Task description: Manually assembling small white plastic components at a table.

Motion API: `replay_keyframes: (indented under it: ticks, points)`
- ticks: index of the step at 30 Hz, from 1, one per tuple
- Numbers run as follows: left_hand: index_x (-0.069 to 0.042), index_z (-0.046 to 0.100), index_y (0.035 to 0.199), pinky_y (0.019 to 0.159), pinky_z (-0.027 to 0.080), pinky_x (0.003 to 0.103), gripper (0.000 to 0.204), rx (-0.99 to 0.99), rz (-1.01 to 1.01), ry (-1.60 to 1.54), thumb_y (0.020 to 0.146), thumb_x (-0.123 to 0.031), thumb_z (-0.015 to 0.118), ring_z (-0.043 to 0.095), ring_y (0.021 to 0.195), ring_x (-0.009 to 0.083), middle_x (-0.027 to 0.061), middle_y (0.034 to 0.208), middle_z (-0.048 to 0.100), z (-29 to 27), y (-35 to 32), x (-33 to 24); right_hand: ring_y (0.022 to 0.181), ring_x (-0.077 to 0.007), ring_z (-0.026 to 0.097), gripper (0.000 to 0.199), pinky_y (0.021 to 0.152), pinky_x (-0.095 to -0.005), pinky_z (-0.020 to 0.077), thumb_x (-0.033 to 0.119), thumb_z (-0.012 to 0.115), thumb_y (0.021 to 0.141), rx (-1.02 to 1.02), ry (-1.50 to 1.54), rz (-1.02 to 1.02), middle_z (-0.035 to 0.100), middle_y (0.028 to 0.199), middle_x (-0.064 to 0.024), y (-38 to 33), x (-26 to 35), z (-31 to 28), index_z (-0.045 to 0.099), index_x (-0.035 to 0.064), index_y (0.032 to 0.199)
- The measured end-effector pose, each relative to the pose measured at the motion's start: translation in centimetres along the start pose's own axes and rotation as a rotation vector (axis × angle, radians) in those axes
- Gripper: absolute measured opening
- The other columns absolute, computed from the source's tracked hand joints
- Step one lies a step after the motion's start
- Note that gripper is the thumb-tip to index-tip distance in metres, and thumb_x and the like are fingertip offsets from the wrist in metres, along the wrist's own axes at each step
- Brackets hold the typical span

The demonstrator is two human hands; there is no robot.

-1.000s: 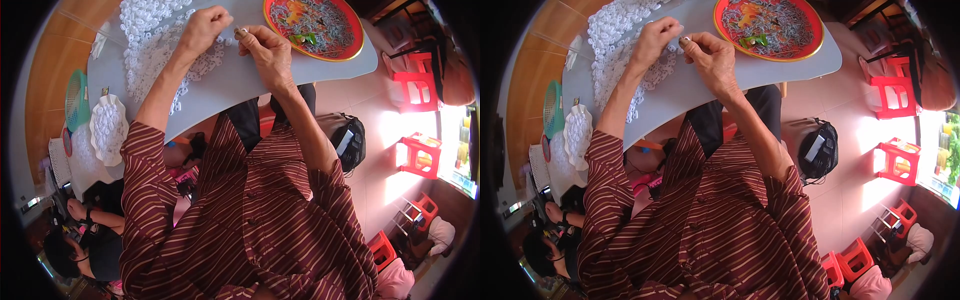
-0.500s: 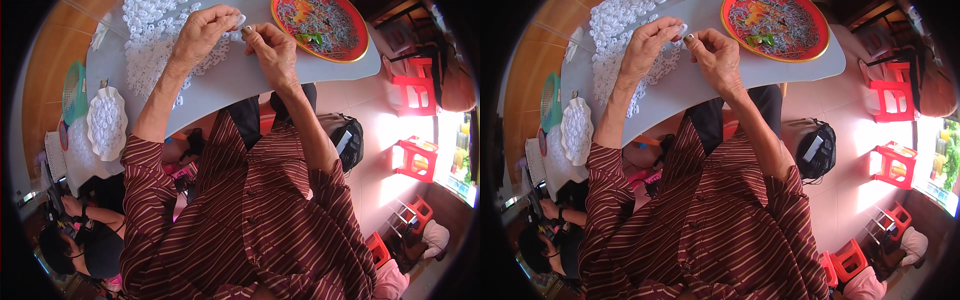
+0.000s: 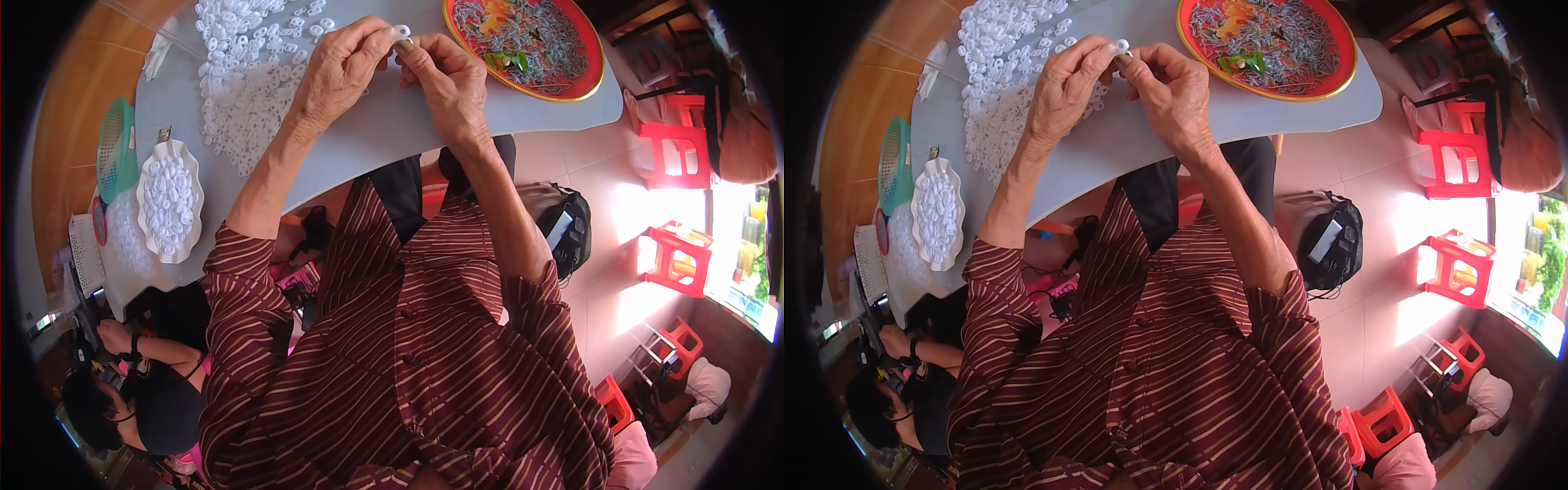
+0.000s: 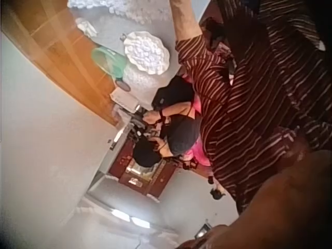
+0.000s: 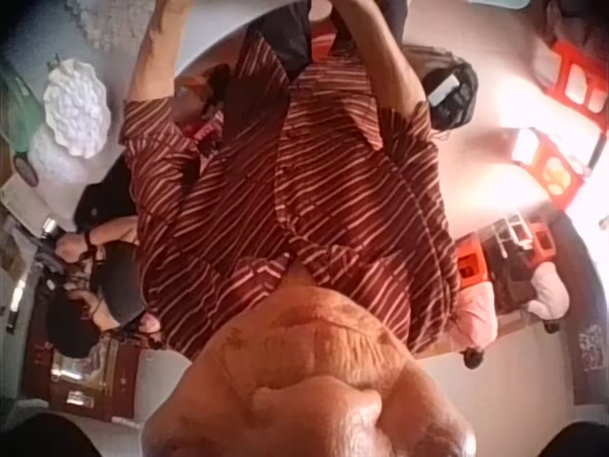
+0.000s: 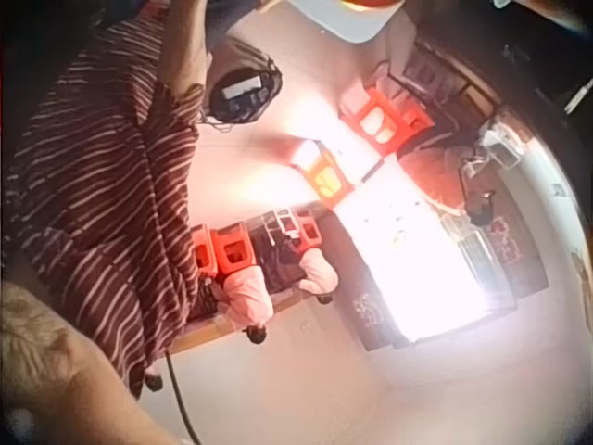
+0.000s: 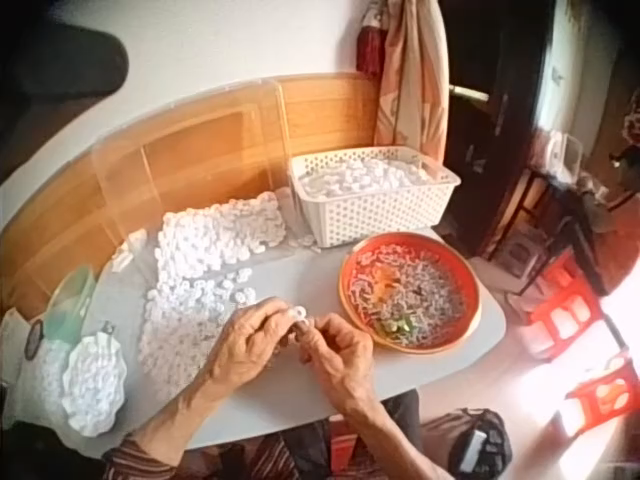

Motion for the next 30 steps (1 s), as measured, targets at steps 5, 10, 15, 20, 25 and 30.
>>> replay_keyframes:
  ticks: [5,10,15,20,25,30]
  points:
    - [-0.001,0.057,0.087,0.050,0.040,0.026,0.024,-0.071,0.024,-0.054,0.091,-0.024,0.052,0.048,0.053,0.0105,0.0039,0.059,0.050,0.17,-0.20,-0.15,0.057,-0.0050,0.050,0.022,0.052,-0.0201,0.0416,0.021,0.064,0.087,0.019,-0.079,0.003,0.057,0.064,0.0012,-0.07,-0.17,-0.08,0.063,-0.0005,0.082]
    - [0.001,0.054,0.086,0.052,0.041,0.026,0.026,-0.133,-0.009,-0.095,0.091,-0.024,0.049,0.048,0.054,0.0114,0.0056,0.061,0.050,0.27,-0.32,-0.10,0.056,-0.0050,0.050,0.025,0.051,-0.0203,0.0407,0.024,0.063,0.088,0.059,-0.132,-0.004,0.056,0.061,0.0004,-0.10,0.15,0.03,0.065,-0.0005,0.084]
    - [0.001,0.054,0.087,0.052,0.041,0.026,0.021,-0.131,0.012,-0.090,0.090,-0.020,0.051,0.047,0.054,0.0113,0.0054,0.062,0.050,0.34,-0.35,0.60,0.056,-0.0052,0.051,0.024,0.051,-0.0209,0.0409,0.022,0.060,0.089,0.066,-0.147,-0.013,0.056,0.060,-0.0005,-0.02,0.00,-0.06,0.065,-0.0013,0.085]
    - [0.000,0.054,0.088,0.051,0.040,0.026,0.016,-0.137,0.079,-0.049,0.090,-0.016,0.052,0.044,0.054,0.0115,0.0052,0.061,0.049,0.51,-0.31,0.12,0.056,-0.0055,0.051,0.023,0.051,-0.0210,0.0413,0.020,0.059,0.089,0.041,-0.143,-0.019,0.057,0.061,-0.0010,-0.03,0.19,-0.24,0.064,-0.0020,0.084]
    - [-0.001,0.053,0.087,0.050,0.039,0.027,0.015,-0.104,0.117,-0.029,0.091,-0.015,0.050,0.043,0.053,0.0117,0.0056,0.060,0.047,0.52,-0.12,0.22,0.057,-0.0058,0.052,0.024,0.052,-0.0210,0.0421,0.021,0.060,0.089,0.094,0.014,0.056,0.058,0.064,-0.0012,0.15,-0.43,-0.44,0.064,-0.0022,0.083]
    - [-0.002,0.053,0.085,0.052,0.039,0.027,0.018,-0.072,0.090,-0.045,0.092,-0.018,0.049,0.043,0.055,0.0108,0.0036,0.059,0.046,0.40,-0.15,0.30,0.058,-0.0060,0.052,0.024,0.053,-0.0207,0.0428,0.021,0.062,0.088,0.110,-0.049,0.064,0.059,0.066,-0.0020,0.12,-0.10,-0.39,0.063,-0.0026,0.084]
Point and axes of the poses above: each hand's wrist, its own y-axis towards the middle knuckle, its own z-axis out of the palm, x = y × z, the point moved 3 cm from there along y, towards the middle knuckle
